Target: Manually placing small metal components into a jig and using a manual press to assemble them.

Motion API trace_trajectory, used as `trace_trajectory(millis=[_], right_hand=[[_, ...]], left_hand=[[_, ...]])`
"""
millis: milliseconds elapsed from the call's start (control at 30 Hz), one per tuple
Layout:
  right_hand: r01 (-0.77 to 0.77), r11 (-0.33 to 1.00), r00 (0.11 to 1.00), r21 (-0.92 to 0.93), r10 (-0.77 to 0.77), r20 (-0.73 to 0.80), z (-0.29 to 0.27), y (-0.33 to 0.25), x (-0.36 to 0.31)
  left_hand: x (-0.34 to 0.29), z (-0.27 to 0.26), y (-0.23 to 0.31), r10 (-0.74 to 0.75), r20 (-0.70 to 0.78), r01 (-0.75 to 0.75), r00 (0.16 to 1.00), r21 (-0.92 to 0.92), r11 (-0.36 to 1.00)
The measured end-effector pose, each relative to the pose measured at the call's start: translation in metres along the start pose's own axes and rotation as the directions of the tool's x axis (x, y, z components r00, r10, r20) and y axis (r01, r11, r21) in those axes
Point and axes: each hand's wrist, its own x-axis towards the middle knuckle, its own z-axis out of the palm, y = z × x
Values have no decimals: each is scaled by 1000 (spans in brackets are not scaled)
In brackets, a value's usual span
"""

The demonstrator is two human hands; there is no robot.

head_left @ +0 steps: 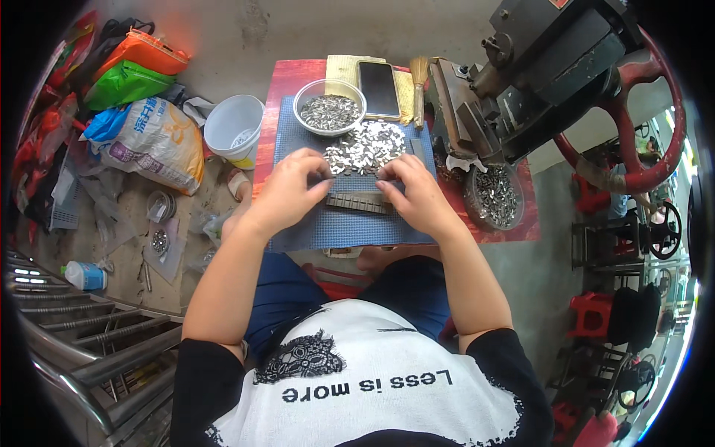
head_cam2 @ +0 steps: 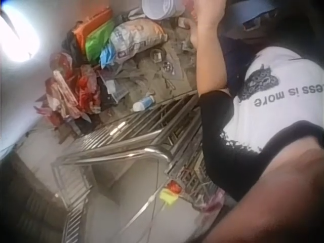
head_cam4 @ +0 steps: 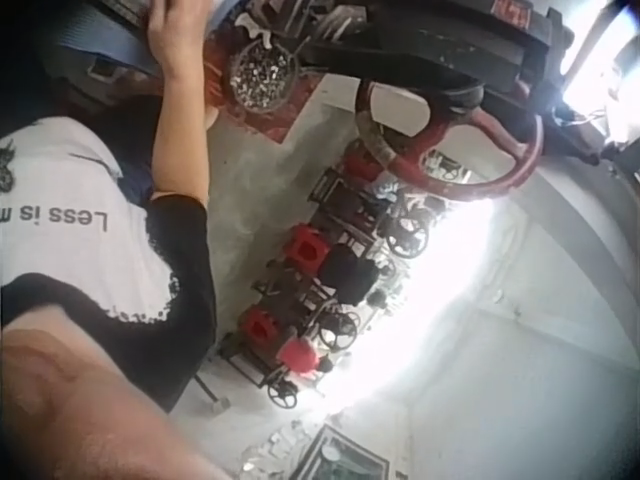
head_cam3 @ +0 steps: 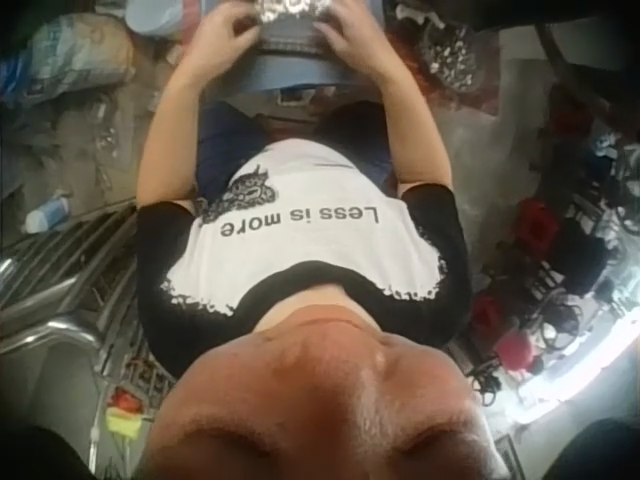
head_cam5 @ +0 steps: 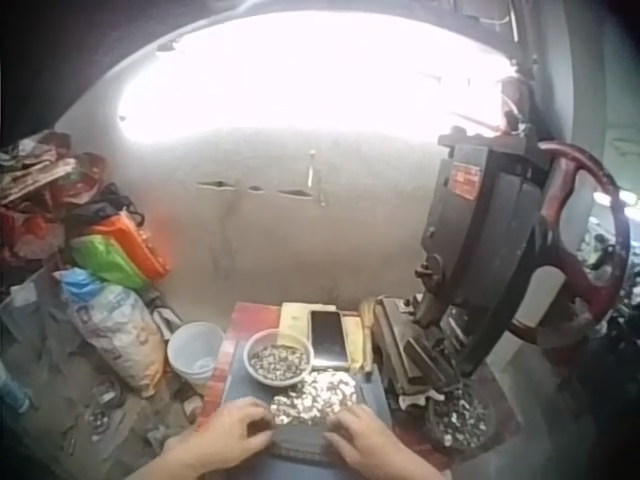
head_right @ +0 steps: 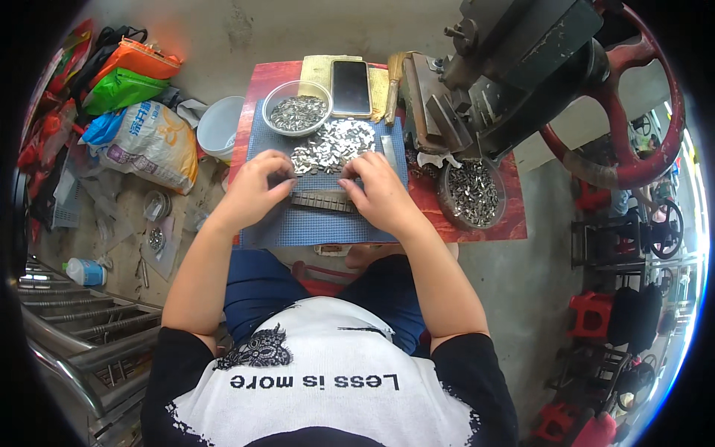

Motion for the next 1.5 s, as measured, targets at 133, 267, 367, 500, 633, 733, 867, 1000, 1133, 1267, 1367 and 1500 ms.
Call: trace_trajectory(millis=[133,267,367,500,633,733,867,1000,1133,1267,1367,1500], right_hand=[[24,998,999,52,-25,31,-5,-3,-18],[44,999,995,-26,-42,85,-6,-2,-26],[39,998,992,-52,-33,121,-9,-4,-26],[21,999,992,-47,-15,127,-12,-7,-19],[-142,984,985,104,130,115,-15,-8,-7],[-104,994,994,-41,103,-26,-6,-4,2],[-74,977,993,-200,53,-107,9,2,4],[-62,968,995,-242,41,-91,6,3,3],[16,963,998,-269,-31,-51,0,6,-1],[147,989,988,6,-148,44,-9,-5,-8],[150,989,983,-5,-148,104,-7,-6,-10],[141,989,986,-41,-137,92,-2,-5,-10]], left_hand=[[-3,-11,7,-87,208,140,974,-254,957],[0,-16,10,-81,306,123,948,-121,985],[3,-21,16,-85,356,131,931,-107,986],[4,-20,20,-148,347,195,926,-104,975],[-2,-18,8,-52,298,103,953,-158,982],[-2,-17,9,-44,301,90,953,-141,986],[8,-1,15,-84,170,109,982,-141,984],[23,22,13,14,13,-14,1000,-13,1000],[32,40,16,18,-43,-14,999,84,996],[33,43,15,53,-53,-45,997,147,988],[32,43,16,59,-50,-51,997,147,988],[32,42,19,57,-32,-52,998,139,989]])
